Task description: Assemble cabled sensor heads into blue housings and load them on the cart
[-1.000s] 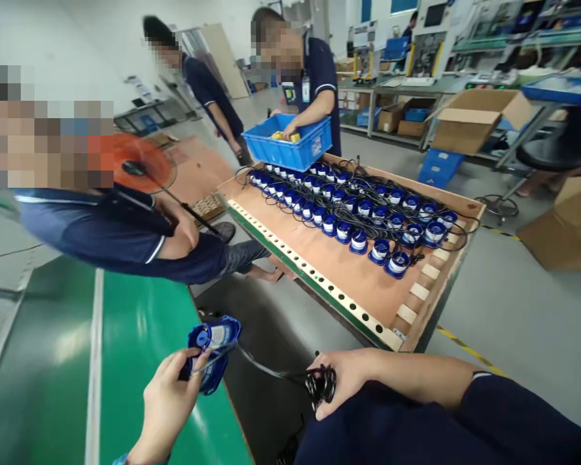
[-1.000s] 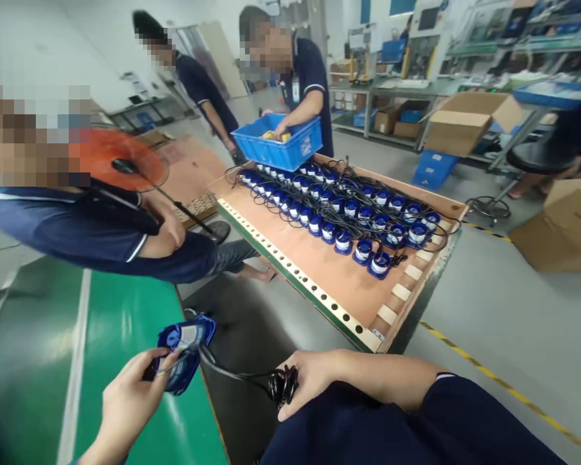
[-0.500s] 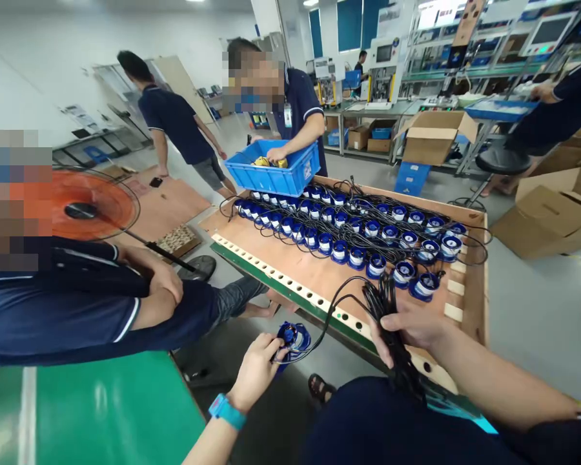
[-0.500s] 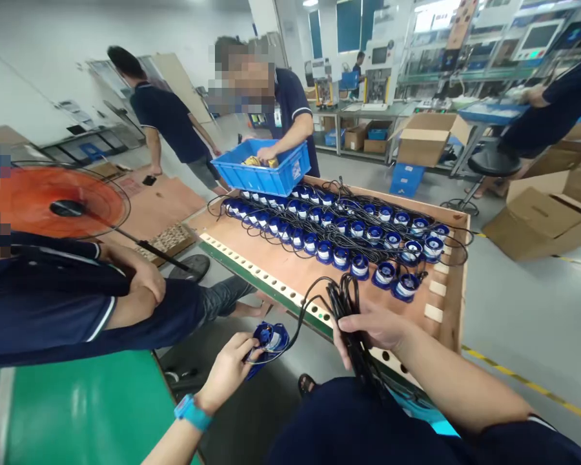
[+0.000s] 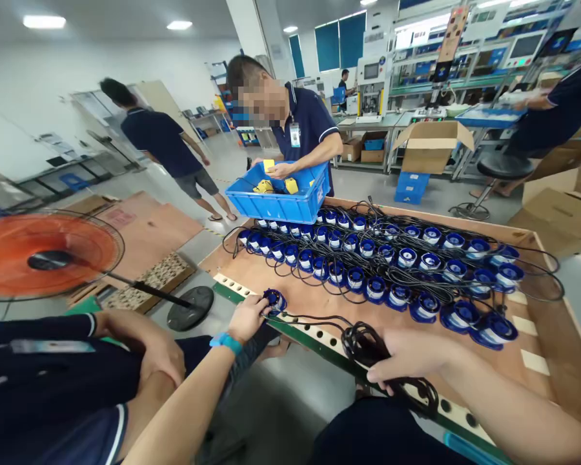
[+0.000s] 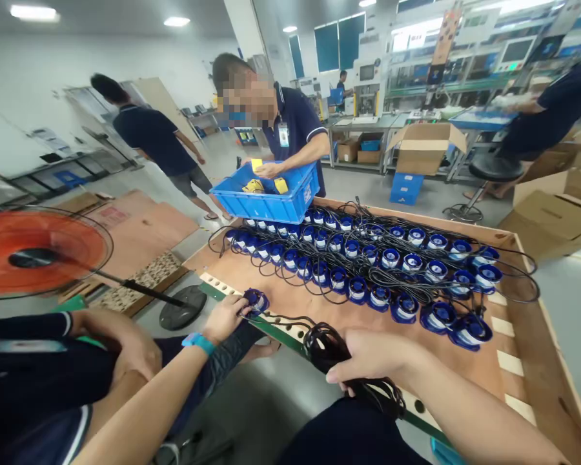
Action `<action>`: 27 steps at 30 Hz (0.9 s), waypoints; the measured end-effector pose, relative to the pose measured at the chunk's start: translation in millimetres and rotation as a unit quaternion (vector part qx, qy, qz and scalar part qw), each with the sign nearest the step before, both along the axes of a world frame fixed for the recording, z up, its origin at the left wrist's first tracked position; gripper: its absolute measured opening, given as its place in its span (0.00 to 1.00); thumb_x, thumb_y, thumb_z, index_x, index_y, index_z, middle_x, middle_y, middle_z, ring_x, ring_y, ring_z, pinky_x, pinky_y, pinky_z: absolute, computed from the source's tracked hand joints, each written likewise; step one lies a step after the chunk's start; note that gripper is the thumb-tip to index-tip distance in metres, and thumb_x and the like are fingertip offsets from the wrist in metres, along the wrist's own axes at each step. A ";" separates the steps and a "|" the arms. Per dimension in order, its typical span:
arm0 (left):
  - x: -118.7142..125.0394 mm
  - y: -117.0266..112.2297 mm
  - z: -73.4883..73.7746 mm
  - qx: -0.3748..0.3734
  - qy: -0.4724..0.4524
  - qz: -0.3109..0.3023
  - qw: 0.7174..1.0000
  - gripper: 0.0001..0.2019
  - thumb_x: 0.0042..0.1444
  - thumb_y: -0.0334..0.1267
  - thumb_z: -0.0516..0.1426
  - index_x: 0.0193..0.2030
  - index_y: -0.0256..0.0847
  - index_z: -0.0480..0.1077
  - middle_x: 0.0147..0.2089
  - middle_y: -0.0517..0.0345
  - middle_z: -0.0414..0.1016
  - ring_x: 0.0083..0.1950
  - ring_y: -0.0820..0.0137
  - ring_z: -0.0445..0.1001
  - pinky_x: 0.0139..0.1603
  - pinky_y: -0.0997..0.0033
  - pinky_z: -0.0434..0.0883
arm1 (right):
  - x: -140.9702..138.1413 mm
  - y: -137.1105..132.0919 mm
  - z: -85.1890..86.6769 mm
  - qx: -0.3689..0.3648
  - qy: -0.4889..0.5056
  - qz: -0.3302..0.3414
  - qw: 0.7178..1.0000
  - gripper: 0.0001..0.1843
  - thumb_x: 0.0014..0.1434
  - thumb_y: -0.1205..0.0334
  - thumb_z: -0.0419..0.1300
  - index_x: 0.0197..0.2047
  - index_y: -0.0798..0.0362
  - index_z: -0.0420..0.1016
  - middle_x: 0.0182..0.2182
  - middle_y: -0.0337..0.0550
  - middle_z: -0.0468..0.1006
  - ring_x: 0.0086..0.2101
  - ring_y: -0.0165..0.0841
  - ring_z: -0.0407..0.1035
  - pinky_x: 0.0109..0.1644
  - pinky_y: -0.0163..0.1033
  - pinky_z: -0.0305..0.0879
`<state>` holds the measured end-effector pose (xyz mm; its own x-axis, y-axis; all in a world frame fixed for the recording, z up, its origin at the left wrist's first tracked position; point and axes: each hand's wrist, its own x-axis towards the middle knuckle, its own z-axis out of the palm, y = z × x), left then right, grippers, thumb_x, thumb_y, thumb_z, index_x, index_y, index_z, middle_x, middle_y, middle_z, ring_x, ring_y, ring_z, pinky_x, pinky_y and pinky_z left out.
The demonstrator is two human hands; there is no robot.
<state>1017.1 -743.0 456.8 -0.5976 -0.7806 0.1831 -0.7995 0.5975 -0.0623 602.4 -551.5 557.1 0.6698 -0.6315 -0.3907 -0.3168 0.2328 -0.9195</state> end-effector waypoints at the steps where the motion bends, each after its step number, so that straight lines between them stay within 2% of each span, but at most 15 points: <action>1: 8.5 -18.1 0.6 -0.002 -0.007 0.010 1.000 0.14 0.67 0.45 0.50 0.40 0.43 0.75 0.42 0.47 0.75 0.47 0.58 0.72 0.49 0.60 0.71 | 9.8 -15.1 4.2 -0.022 0.015 0.016 1.000 0.11 0.56 0.56 0.64 0.38 0.52 0.70 0.31 0.39 0.79 0.32 0.35 0.75 0.36 0.36 0.69; 4: 34.5 -66.4 -1.6 -0.002 -0.029 0.034 0.999 0.14 0.67 0.44 0.50 0.41 0.43 0.75 0.42 0.46 0.75 0.47 0.57 0.72 0.49 0.59 0.71 | 42.6 -60.7 12.0 -0.101 0.068 0.042 0.992 0.16 0.54 0.59 0.64 0.45 0.52 0.71 0.34 0.39 0.79 0.34 0.34 0.74 0.35 0.35 0.66; 6: 51.5 -94.6 -5.7 0.001 -0.043 0.038 0.998 0.14 0.67 0.44 0.50 0.42 0.43 0.75 0.44 0.45 0.76 0.49 0.56 0.72 0.50 0.58 0.71 | 65.7 -89.4 10.8 -0.158 0.118 0.051 0.979 0.19 0.53 0.59 0.65 0.48 0.53 0.72 0.37 0.41 0.79 0.35 0.35 0.73 0.35 0.35 0.63; 9: 76.3 -134.0 -12.0 0.010 -0.063 0.023 0.998 0.14 0.67 0.44 0.50 0.44 0.43 0.75 0.48 0.45 0.76 0.52 0.56 0.72 0.52 0.58 0.71 | 98.5 -127.6 0.0 -0.221 0.182 0.066 0.956 0.18 0.52 0.55 0.65 0.45 0.55 0.74 0.37 0.43 0.77 0.35 0.36 0.71 0.33 0.35 0.59; 14: 116.8 -202.9 -9.5 0.033 -0.084 -0.045 0.995 0.14 0.66 0.45 0.51 0.47 0.43 0.75 0.51 0.43 0.77 0.54 0.55 0.73 0.56 0.54 0.71 | 150.3 -179.9 -14.8 -0.215 0.187 0.055 0.957 0.14 0.52 0.55 0.64 0.39 0.54 0.75 0.32 0.41 0.76 0.30 0.33 0.69 0.29 0.35 0.56; 16: 132.4 -229.0 -4.8 0.042 -0.083 -0.067 0.993 0.15 0.64 0.44 0.54 0.52 0.42 0.74 0.57 0.39 0.75 0.60 0.52 0.71 0.61 0.51 0.69 | 171.8 -197.9 -15.0 -0.214 0.216 0.076 0.950 0.11 0.52 0.56 0.64 0.36 0.54 0.75 0.30 0.41 0.75 0.27 0.32 0.67 0.27 0.35 0.54; 18: 147.2 -249.6 -1.8 0.043 -0.074 -0.068 0.994 0.20 0.61 0.42 0.58 0.58 0.40 0.71 0.66 0.35 0.68 0.68 0.48 0.64 0.67 0.46 0.64 | 191.1 -212.4 -15.5 -0.211 0.259 0.114 0.936 0.10 0.51 0.57 0.65 0.31 0.54 0.74 0.27 0.41 0.74 0.25 0.32 0.66 0.26 0.36 0.54; 20: 160.3 -262.1 -3.3 0.039 -0.062 -0.040 0.996 0.26 0.58 0.39 0.60 0.63 0.38 0.68 0.70 0.31 0.61 0.71 0.41 0.59 0.68 0.38 0.61 | 204.5 -221.4 -18.3 -0.198 0.255 0.132 0.937 0.10 0.51 0.57 0.65 0.28 0.54 0.73 0.26 0.40 0.73 0.25 0.32 0.66 0.26 0.36 0.55; 22: 170.2 -266.9 -9.9 0.040 -0.048 0.001 0.998 0.29 0.57 0.37 0.59 0.66 0.36 0.65 0.70 0.28 0.61 0.68 0.38 0.63 0.65 0.35 0.63 | 210.1 -225.4 -22.6 -0.139 0.173 0.137 0.965 0.10 0.52 0.56 0.65 0.30 0.54 0.73 0.26 0.38 0.75 0.27 0.32 0.68 0.28 0.34 0.59; 24: 175.8 -266.7 -19.4 0.047 -0.028 0.035 0.998 0.30 0.58 0.38 0.58 0.68 0.37 0.63 0.69 0.30 0.62 0.66 0.41 0.66 0.64 0.39 0.67 | 210.0 -228.3 -24.7 -0.026 0.045 0.143 0.988 0.12 0.53 0.54 0.66 0.35 0.54 0.74 0.28 0.36 0.76 0.28 0.31 0.71 0.31 0.34 0.65; 26: 177.9 -264.0 -27.4 0.055 -0.004 0.054 0.997 0.31 0.61 0.38 0.56 0.71 0.40 0.60 0.72 0.35 0.59 0.68 0.47 0.66 0.65 0.46 0.69 | 209.0 -235.4 -21.5 0.062 -0.063 0.152 0.984 0.15 0.54 0.52 0.66 0.38 0.54 0.73 0.28 0.36 0.76 0.28 0.31 0.71 0.33 0.34 0.70; 27: 177.9 -261.7 -29.9 0.058 0.007 0.061 0.996 0.31 0.62 0.38 0.55 0.72 0.41 0.58 0.74 0.38 0.57 0.69 0.49 0.65 0.66 0.49 0.69 | 209.4 -241.7 -17.8 0.069 -0.095 0.151 0.982 0.16 0.55 0.51 0.66 0.39 0.55 0.72 0.28 0.36 0.76 0.28 0.31 0.72 0.34 0.35 0.71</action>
<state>1195.0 -1004.7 426.9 -0.4952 -0.8636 0.0950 -0.8668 0.4985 0.0138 811.7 -793.3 539.3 0.8872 -0.3430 -0.3085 -0.2167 0.2805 -0.9351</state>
